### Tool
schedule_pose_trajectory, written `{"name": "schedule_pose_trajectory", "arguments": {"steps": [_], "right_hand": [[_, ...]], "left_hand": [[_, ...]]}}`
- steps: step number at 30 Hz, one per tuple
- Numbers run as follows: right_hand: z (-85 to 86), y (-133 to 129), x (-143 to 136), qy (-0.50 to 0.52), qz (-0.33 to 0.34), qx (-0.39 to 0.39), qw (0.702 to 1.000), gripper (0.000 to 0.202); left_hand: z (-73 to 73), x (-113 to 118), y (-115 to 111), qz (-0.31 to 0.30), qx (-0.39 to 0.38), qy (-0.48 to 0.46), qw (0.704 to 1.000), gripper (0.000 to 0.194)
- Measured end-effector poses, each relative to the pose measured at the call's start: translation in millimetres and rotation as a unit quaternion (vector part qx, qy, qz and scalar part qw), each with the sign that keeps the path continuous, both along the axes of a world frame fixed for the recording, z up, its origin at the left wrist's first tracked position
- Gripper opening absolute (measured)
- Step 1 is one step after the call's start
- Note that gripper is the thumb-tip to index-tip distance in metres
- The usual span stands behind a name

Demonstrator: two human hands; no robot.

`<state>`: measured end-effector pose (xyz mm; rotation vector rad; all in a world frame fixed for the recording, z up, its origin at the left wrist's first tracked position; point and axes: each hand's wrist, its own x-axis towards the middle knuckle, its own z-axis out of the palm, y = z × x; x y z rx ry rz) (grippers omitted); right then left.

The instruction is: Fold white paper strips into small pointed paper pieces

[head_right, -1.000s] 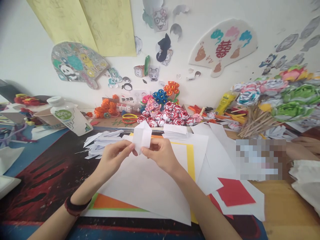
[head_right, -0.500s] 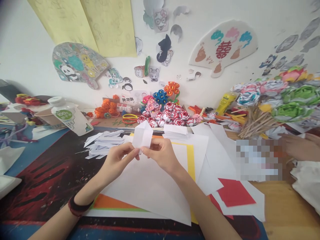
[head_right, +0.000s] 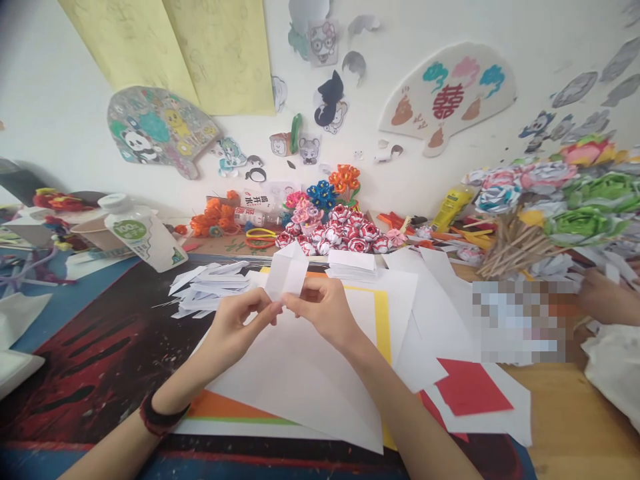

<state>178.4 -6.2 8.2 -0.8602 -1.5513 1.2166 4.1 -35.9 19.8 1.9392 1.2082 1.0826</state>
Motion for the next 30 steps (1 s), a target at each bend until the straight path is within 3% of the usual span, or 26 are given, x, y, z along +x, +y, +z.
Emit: {"name": "schedule_pose_trajectory", "arguments": {"steps": [7,21,26,30], "right_hand": [[0.3,0.2,-0.9,0.010,-0.006,-0.009,1.000,0.021],[1.2,5.2,2.7,-0.020,0.047,-0.048,0.998,0.034],[0.5,15.4,9.4,0.011,-0.022,-0.058,0.998,0.040],[-9.5,26.5,17.0,-0.023,-0.055,-0.043,0.997,0.039]], "left_hand": [[-0.1,-1.0,1.4,-0.004,-0.013,-0.003,1.000,0.032],[-3.6,-7.5,11.2,0.038,-0.006,0.007,0.999,0.028],[-3.8,-19.1,21.6,-0.021,-0.029,0.070,0.997,0.027],[-4.8,-30.2,30.4,-0.071,-0.055,0.123,0.988,0.028]]}}
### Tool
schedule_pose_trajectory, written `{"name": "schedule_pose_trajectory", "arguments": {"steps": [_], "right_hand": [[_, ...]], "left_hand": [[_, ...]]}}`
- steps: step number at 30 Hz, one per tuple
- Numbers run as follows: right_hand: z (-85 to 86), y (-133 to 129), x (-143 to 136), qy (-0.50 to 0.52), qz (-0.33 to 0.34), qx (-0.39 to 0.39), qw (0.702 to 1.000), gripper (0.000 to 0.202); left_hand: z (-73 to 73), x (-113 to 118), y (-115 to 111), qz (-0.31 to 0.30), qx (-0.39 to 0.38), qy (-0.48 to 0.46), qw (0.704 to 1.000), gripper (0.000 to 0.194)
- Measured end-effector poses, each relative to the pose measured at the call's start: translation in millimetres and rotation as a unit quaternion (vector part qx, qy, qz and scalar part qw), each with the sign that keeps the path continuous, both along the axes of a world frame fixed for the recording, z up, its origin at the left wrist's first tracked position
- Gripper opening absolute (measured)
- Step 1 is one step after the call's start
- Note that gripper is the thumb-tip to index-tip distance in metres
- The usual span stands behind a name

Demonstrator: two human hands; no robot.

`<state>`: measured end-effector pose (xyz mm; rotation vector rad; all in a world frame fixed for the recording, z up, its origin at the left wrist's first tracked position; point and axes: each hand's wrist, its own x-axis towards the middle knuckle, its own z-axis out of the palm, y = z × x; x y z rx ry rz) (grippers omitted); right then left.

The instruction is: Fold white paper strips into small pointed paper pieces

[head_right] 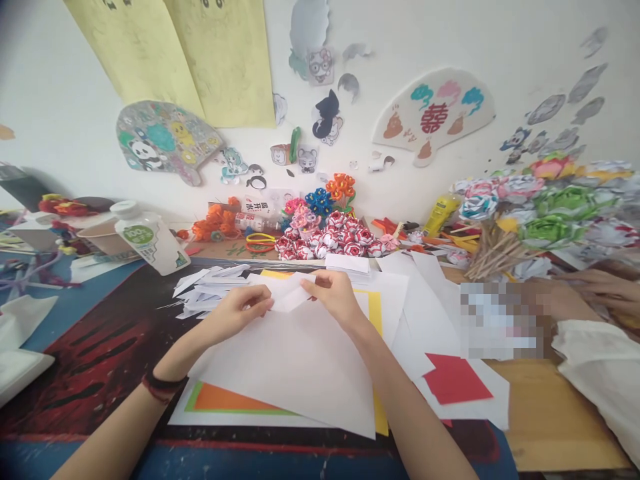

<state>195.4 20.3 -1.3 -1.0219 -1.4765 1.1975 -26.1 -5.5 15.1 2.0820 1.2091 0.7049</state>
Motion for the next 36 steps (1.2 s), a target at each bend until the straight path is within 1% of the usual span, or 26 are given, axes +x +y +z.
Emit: {"name": "schedule_pose_trajectory", "arguments": {"steps": [2,6,9,11,12,14,15,16,17,19,21,24,27,31,36], "right_hand": [[-6.4,3.5,0.5,-0.017,0.007,-0.017,1.000,0.039],[-14.1,3.6,-3.1,0.024,-0.025,-0.068,0.997,0.045],[-15.1,2.3,-1.2,0.021,-0.016,-0.089,0.996,0.041],[-15.2,3.5,4.4,-0.035,0.006,-0.086,0.996,0.034],[-15.4,4.6,8.0,-0.079,0.018,-0.075,0.994,0.031],[-16.0,7.2,15.2,-0.180,0.068,-0.041,0.980,0.025],[-16.4,8.0,18.0,-0.214,0.095,-0.030,0.972,0.023],[-16.8,8.3,20.0,-0.235,0.115,-0.019,0.965,0.022],[-17.2,8.1,21.0,-0.249,0.123,-0.007,0.961,0.020],[-17.8,6.1,20.8,-0.264,0.118,0.016,0.957,0.019],[-18.0,3.2,18.9,-0.270,0.105,0.040,0.956,0.017],[-18.5,0.3,16.5,-0.289,0.082,0.068,0.951,0.015],[-20.2,0.2,16.4,-0.299,0.079,0.049,0.950,0.015],[-23.7,1.3,16.8,-0.289,0.067,0.033,0.954,0.019],[-25.8,-0.3,13.4,-0.288,0.029,0.037,0.957,0.005]], "left_hand": [[-3.4,-3.3,4.1,-0.006,-0.009,0.004,1.000,0.027],[-13.2,-3.8,10.3,0.027,0.020,-0.018,0.999,0.026],[-17.5,-2.6,12.7,0.052,0.032,-0.020,0.998,0.022],[-17.2,-2.9,13.0,0.050,0.037,0.002,0.998,0.018],[-16.3,-3.3,12.7,0.039,0.034,0.019,0.999,0.016],[-13.9,-4.0,11.4,0.000,0.018,0.059,0.998,0.013],[-12.8,-4.1,10.5,-0.016,0.011,0.079,0.997,0.012],[-11.9,-3.8,9.7,-0.026,0.014,0.100,0.995,0.010],[-11.2,-3.3,8.8,-0.030,0.027,0.120,0.992,0.007],[-10.8,-1.6,7.6,-0.023,0.061,0.152,0.986,0.004],[-11.4,0.1,7.2,-0.012,0.080,0.166,0.983,0.006],[-14.1,2.1,7.7,0.002,0.067,0.167,0.984,0.010],[-18.4,3.5,9.1,0.014,0.048,0.164,0.985,0.008],[-22.8,4.7,10.8,0.022,0.033,0.148,0.988,0.003],[-24.2,5.2,12.0,0.037,0.036,0.145,0.988,0.007]]}}
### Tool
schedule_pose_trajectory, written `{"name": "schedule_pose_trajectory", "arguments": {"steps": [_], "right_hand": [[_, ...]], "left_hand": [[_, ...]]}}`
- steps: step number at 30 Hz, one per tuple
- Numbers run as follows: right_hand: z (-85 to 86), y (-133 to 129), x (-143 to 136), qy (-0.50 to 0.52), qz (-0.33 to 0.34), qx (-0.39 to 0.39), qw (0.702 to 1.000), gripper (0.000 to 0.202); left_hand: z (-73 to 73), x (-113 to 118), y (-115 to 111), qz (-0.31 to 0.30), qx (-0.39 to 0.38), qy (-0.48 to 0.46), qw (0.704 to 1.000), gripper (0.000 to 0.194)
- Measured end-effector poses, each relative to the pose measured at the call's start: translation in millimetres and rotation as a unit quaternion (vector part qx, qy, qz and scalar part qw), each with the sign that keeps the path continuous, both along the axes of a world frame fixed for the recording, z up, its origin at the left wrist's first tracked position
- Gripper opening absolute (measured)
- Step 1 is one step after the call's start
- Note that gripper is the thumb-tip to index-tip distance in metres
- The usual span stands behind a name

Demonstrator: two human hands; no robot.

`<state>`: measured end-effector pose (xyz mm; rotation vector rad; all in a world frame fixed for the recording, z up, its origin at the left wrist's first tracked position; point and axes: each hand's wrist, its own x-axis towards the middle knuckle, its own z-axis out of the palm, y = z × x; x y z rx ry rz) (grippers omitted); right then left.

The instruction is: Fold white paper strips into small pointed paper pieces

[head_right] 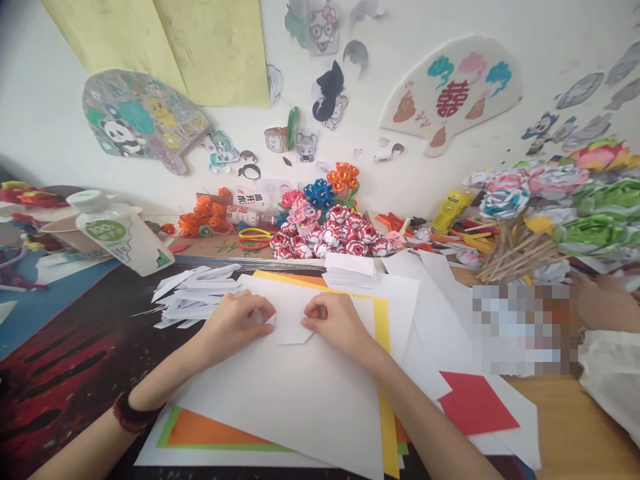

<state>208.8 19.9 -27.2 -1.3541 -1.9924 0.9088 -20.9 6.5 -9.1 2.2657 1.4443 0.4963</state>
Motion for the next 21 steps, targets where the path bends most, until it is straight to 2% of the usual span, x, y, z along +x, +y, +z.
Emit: {"name": "schedule_pose_trajectory", "arguments": {"steps": [3,7,11,17,21], "right_hand": [[0.8,-1.7,-1.8,-0.004,-0.004,0.013,1.000,0.004],[1.8,-4.1,-2.2,-0.007,0.002,0.047,0.999,0.014],[0.4,-7.0,-2.6,-0.013,0.007,0.068,0.998,0.013],[-0.3,-10.3,-2.9,-0.049,0.012,0.126,0.991,0.011],[0.8,-12.2,-2.3,-0.076,0.037,0.182,0.980,0.011]], "left_hand": [[-2.9,0.5,1.0,0.010,0.017,-0.013,1.000,0.007],[-7.6,1.1,1.0,0.006,0.032,-0.020,0.999,0.005],[-7.3,2.7,-2.6,-0.007,0.057,-0.016,0.998,0.012],[-5.7,5.6,-7.5,-0.014,0.106,0.012,0.994,0.008],[-8.8,7.6,-10.3,-0.025,0.161,0.049,0.985,0.006]]}}
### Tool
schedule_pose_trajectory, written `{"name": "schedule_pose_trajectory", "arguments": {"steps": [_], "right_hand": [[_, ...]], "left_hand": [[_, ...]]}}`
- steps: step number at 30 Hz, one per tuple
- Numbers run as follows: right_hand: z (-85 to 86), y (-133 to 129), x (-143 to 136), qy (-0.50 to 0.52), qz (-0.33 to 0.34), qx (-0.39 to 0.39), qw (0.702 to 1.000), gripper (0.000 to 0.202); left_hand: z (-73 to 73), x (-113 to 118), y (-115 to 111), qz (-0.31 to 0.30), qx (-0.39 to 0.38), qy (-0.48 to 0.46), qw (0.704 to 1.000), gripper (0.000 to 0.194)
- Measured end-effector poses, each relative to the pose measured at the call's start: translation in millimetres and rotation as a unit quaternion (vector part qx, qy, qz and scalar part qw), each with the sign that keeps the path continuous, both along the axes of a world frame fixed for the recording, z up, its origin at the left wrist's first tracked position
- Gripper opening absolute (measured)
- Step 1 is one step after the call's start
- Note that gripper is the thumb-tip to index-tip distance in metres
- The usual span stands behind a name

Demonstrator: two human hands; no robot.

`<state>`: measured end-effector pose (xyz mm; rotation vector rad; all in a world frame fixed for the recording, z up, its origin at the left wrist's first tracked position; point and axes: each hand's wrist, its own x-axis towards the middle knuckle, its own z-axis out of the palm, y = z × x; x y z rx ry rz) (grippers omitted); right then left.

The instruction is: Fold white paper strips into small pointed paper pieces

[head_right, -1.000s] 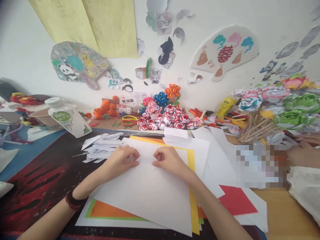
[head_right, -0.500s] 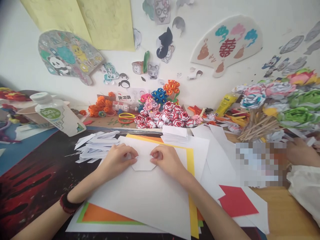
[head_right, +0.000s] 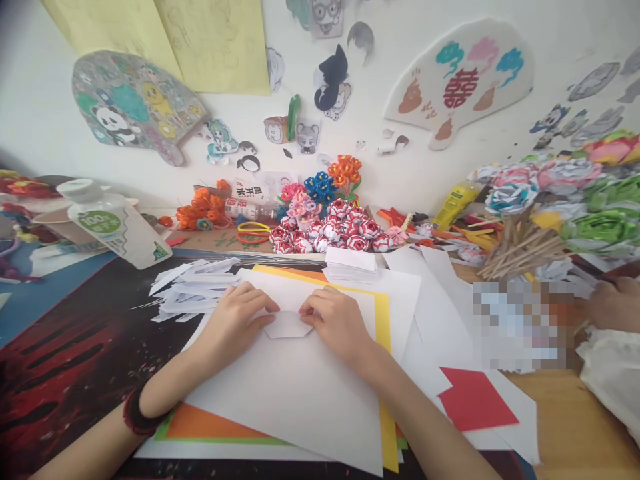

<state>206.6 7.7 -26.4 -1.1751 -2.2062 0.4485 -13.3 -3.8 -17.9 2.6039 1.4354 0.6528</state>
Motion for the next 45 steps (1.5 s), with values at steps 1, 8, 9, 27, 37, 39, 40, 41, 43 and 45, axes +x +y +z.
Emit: {"name": "schedule_pose_trajectory", "arguments": {"steps": [1,8,9,27,37,39,40,41,43,45], "right_hand": [[-0.1,-0.5,0.1,-0.006,0.006,0.011,1.000,0.010],[-2.9,-1.8,-1.0,-0.033,0.028,0.064,0.997,0.016],[-3.0,-1.9,-1.2,-0.036,0.028,0.067,0.997,0.015],[-2.9,-5.1,2.4,-0.121,0.049,0.147,0.980,0.019],[-3.4,-3.6,2.4,-0.179,0.076,0.238,0.952,0.025],[-2.6,-4.2,2.1,-0.199,0.082,0.252,0.944,0.025],[-2.0,-4.7,1.9,-0.208,0.084,0.258,0.940,0.024],[-1.1,-5.3,1.4,-0.216,0.085,0.266,0.936,0.024],[1.0,-6.8,0.2,-0.231,0.087,0.279,0.928,0.023],[2.9,-8.2,-1.3,-0.243,0.089,0.287,0.922,0.024]], "left_hand": [[-1.1,0.5,-0.8,-0.003,0.010,0.008,1.000,0.006],[-6.8,2.3,-3.2,-0.022,0.039,0.023,0.999,0.011],[-7.1,2.4,-3.0,-0.023,0.041,0.025,0.999,0.012],[-2.4,-2.6,-8.1,-0.085,0.062,0.120,0.987,0.022],[0.8,-5.3,-8.8,-0.126,0.082,0.162,0.975,0.021],[2.1,-5.2,-9.4,-0.136,0.102,0.179,0.969,0.020],[2.4,-5.0,-9.7,-0.139,0.110,0.186,0.966,0.020],[2.3,-4.7,-10.1,-0.142,0.119,0.192,0.964,0.020],[1.5,-3.7,-10.7,-0.149,0.135,0.202,0.959,0.022],[0.2,-2.3,-11.3,-0.154,0.150,0.208,0.954,0.024]]}}
